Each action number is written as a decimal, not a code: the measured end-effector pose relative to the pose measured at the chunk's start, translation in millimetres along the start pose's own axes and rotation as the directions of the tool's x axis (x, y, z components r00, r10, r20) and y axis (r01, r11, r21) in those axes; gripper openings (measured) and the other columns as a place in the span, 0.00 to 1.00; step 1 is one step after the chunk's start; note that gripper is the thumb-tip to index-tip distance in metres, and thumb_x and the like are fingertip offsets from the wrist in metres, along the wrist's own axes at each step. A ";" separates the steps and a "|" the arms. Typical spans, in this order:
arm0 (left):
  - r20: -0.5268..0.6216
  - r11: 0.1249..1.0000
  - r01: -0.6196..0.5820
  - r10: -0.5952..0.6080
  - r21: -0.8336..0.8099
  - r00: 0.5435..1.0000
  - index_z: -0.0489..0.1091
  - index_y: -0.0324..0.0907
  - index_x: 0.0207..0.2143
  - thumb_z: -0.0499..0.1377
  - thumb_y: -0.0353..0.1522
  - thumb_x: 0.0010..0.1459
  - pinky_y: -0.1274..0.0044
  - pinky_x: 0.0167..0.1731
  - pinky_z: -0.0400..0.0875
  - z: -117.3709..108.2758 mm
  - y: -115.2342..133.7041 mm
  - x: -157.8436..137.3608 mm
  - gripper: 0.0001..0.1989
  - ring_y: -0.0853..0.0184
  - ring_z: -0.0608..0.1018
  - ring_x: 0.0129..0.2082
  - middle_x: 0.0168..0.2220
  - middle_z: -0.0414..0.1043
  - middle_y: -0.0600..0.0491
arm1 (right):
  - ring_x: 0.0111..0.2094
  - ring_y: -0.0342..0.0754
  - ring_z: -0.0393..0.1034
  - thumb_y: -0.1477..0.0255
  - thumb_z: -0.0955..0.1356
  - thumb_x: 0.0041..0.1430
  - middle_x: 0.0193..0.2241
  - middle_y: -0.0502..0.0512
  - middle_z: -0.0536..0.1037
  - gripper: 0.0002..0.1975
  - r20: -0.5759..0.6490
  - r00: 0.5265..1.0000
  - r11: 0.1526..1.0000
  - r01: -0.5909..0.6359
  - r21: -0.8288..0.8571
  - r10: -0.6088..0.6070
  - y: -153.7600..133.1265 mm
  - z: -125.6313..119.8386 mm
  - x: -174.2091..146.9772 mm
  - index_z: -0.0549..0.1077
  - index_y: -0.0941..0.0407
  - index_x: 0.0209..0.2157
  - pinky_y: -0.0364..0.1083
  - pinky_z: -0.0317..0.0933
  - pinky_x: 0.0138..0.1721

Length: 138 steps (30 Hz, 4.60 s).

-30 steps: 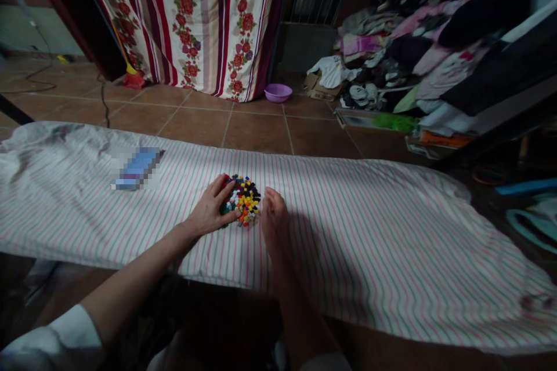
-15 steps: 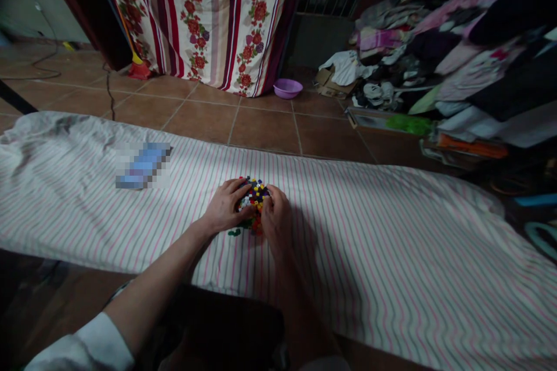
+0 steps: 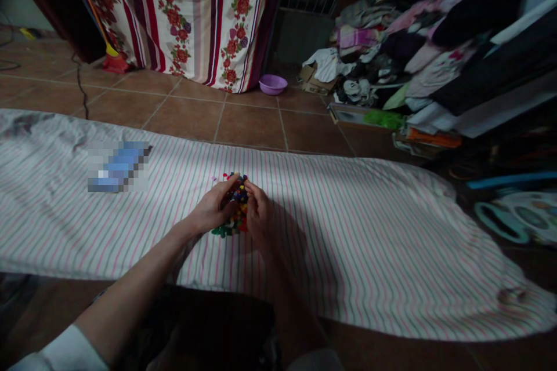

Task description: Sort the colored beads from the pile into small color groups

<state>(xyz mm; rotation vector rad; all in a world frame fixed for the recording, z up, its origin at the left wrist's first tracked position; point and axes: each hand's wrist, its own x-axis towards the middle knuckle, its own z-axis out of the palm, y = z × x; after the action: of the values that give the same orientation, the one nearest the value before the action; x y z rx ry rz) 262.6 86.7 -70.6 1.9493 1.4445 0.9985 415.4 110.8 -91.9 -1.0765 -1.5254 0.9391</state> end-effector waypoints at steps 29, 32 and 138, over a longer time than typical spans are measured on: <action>0.212 0.777 0.164 -0.358 0.608 0.909 0.43 0.41 0.65 0.62 0.41 0.51 0.65 0.48 0.69 -45.1 33.2 -50.7 0.45 0.54 0.72 0.51 0.54 0.60 0.39 | 0.30 0.46 0.72 0.69 0.65 0.57 0.39 0.58 0.77 0.19 0.218 0.976 0.838 0.134 -0.529 -0.019 -7.7 -49.9 -40.9 0.70 0.56 0.51 0.46 0.68 0.34; 0.228 0.798 0.163 -0.351 0.580 0.908 0.41 0.40 0.65 0.61 0.39 0.51 0.67 0.46 0.70 -40.0 29.9 -46.2 0.45 0.55 0.73 0.48 0.53 0.59 0.39 | 0.33 0.47 0.74 0.70 0.65 0.58 0.40 0.59 0.77 0.19 0.214 0.977 0.853 0.115 -0.509 -0.004 -7.0 -46.5 -40.3 0.70 0.57 0.52 0.47 0.69 0.36; -0.152 0.900 0.382 -0.355 0.210 0.922 0.74 0.43 0.44 0.52 0.30 0.57 0.68 0.46 0.70 -41.9 0.6 -17.2 0.15 0.63 0.74 0.43 0.39 0.74 0.49 | 0.47 0.55 0.67 0.76 0.57 0.58 0.45 0.63 0.77 0.21 -0.022 0.993 0.770 0.077 -0.633 -0.117 8.1 -1.4 18.3 0.73 0.60 0.48 0.55 0.60 0.52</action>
<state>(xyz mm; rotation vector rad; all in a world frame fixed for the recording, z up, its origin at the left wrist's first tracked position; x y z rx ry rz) 226.6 69.1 -49.4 1.6967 1.9848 0.7970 416.4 130.8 -93.9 -1.4587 -1.8845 0.2951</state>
